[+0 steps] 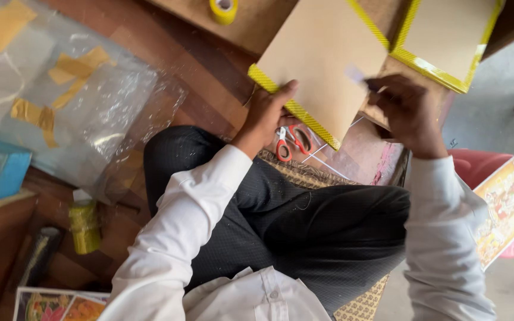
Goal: The person applies yellow patterned tape to the edges of a cardboard sheet, trims the excess with scissors, and then places a printed image on top. They continue to tape the edges of the image and trim the tape. Finally, they use a knife to scrape the edges of a separate cardboard piece.
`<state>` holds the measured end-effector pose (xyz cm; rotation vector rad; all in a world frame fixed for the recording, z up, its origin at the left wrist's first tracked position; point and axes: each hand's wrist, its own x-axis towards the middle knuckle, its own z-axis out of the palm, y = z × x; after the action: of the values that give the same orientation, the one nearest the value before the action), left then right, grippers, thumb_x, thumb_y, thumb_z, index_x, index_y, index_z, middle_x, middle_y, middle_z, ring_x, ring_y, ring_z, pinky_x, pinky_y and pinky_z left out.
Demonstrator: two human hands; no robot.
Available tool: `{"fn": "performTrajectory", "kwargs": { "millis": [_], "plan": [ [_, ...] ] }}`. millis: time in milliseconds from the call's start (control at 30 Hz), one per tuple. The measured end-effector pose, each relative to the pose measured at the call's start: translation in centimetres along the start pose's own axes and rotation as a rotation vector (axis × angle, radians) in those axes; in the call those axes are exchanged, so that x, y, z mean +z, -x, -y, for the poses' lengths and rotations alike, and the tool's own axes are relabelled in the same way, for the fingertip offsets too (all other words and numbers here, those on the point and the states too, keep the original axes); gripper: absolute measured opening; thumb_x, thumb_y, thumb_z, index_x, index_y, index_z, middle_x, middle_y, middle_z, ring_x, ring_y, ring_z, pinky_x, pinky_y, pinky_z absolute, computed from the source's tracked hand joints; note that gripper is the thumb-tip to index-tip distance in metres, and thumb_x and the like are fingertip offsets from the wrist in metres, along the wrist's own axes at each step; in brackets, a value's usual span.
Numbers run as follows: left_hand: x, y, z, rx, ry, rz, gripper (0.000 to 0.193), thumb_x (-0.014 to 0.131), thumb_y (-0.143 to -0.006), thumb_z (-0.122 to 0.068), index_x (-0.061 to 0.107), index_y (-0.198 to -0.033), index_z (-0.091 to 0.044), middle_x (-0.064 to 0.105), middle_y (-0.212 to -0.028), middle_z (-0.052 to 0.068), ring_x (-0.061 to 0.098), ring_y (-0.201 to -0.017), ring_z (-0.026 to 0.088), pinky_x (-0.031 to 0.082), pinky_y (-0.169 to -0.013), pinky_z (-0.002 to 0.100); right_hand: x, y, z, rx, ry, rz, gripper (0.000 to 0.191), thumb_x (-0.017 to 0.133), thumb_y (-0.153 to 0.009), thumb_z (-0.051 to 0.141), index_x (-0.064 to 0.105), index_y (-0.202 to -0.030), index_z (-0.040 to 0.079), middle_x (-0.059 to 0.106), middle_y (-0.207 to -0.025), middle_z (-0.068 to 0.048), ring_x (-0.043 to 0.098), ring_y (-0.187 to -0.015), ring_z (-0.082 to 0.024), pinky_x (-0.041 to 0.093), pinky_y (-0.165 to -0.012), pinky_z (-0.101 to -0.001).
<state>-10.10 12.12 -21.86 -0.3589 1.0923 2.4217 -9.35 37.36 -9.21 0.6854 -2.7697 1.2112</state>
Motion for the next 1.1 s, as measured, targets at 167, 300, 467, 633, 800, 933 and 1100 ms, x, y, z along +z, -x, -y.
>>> {"fn": "performTrajectory", "kwargs": {
  "millis": [167, 300, 467, 633, 800, 933, 1100],
  "plan": [
    [0.4, 0.4, -0.1, 0.126, -0.164, 0.012, 0.034, 0.069, -0.095, -0.034, 0.066, -0.105, -0.001, 0.071, -0.091, 0.007, 0.073, -0.077, 0.015, 0.067, -0.061, 0.032, 2.2, -1.2, 7.4, -0.051, 0.472, 0.274, 0.012, 0.075, -0.096, 0.017, 0.079, -0.103, 0.009, 0.074, -0.086, -0.008, 0.069, -0.066, -0.024, 0.055, -0.061, -0.037],
    [0.6, 0.8, -0.3, 0.17, -0.266, 0.016, 0.035, 0.069, -0.097, -0.035, 0.062, -0.081, -0.005, 0.061, -0.072, 0.001, 0.064, -0.06, 0.01, 0.062, -0.051, 0.029, 2.9, -2.2, 9.6, -0.057, 0.668, 0.334, 0.015, 0.072, -0.099, 0.025, 0.08, -0.099, 0.012, 0.072, -0.082, -0.006, 0.068, -0.065, -0.026, 0.054, -0.058, -0.0388],
    [0.7, 0.7, -0.4, 0.222, -0.283, 0.04, 0.04, 0.07, -0.096, -0.036, 0.058, -0.068, -0.01, 0.054, -0.061, -0.004, 0.058, -0.052, 0.006, 0.059, -0.047, 0.028, 4.0, -2.5, 10.0, 0.012, 0.722, 0.362, 0.015, 0.07, -0.099, 0.025, 0.079, -0.095, 0.014, 0.072, -0.078, -0.006, 0.068, -0.064, -0.027, 0.054, -0.058, -0.04],
    [0.5, 0.7, -0.4, 0.222, -0.299, 0.048, 0.043, 0.069, -0.096, -0.039, 0.058, -0.067, -0.009, 0.054, -0.061, -0.004, 0.06, -0.053, 0.007, 0.061, -0.048, 0.028, 4.2, -2.2, 9.7, 0.051, 0.724, 0.327, 0.015, 0.07, -0.099, 0.025, 0.078, -0.093, 0.014, 0.072, -0.079, -0.007, 0.068, -0.064, -0.028, 0.054, -0.057, -0.0405],
    [0.5, 0.6, -0.4, 0.213, -0.307, 0.039, 0.04, 0.069, -0.096, -0.039, 0.061, -0.071, -0.009, 0.057, -0.065, -0.002, 0.064, -0.056, 0.007, 0.062, -0.049, 0.027, 4.2, -2.0, 9.2, 0.059, 0.696, 0.334, 0.015, 0.07, -0.099, 0.025, 0.078, -0.094, 0.014, 0.071, -0.079, -0.007, 0.068, -0.064, -0.028, 0.054, -0.059, -0.0405],
    [0.6, 0.7, -0.6, 0.215, -0.363, 0.033, 0.039, 0.067, -0.096, -0.039, 0.062, -0.075, -0.007, 0.06, -0.067, 0.0, 0.069, -0.057, 0.009, 0.064, -0.048, 0.026, 4.1, -1.8, 8.4, 0.054, 0.771, 0.334, 0.017, 0.071, -0.099, 0.026, 0.078, -0.091, 0.013, 0.072, -0.08, -0.006, 0.068, -0.064, -0.027, 0.054, -0.058, -0.0403],
    [0.4, 1.0, -1.2, 0.185, -0.28, 0.043, 0.037, 0.068, -0.095, -0.039, 0.068, -0.088, -0.002, 0.067, -0.076, 0.003, 0.071, -0.064, 0.011, 0.064, -0.05, 0.026, 2.1, -1.1, 5.9, -0.032, 0.755, 0.185, 0.014, 0.075, -0.101, 0.023, 0.078, -0.096, 0.011, 0.073, -0.085, -0.008, 0.069, -0.069, -0.027, 0.054, -0.061, -0.0398]
  ]
}}
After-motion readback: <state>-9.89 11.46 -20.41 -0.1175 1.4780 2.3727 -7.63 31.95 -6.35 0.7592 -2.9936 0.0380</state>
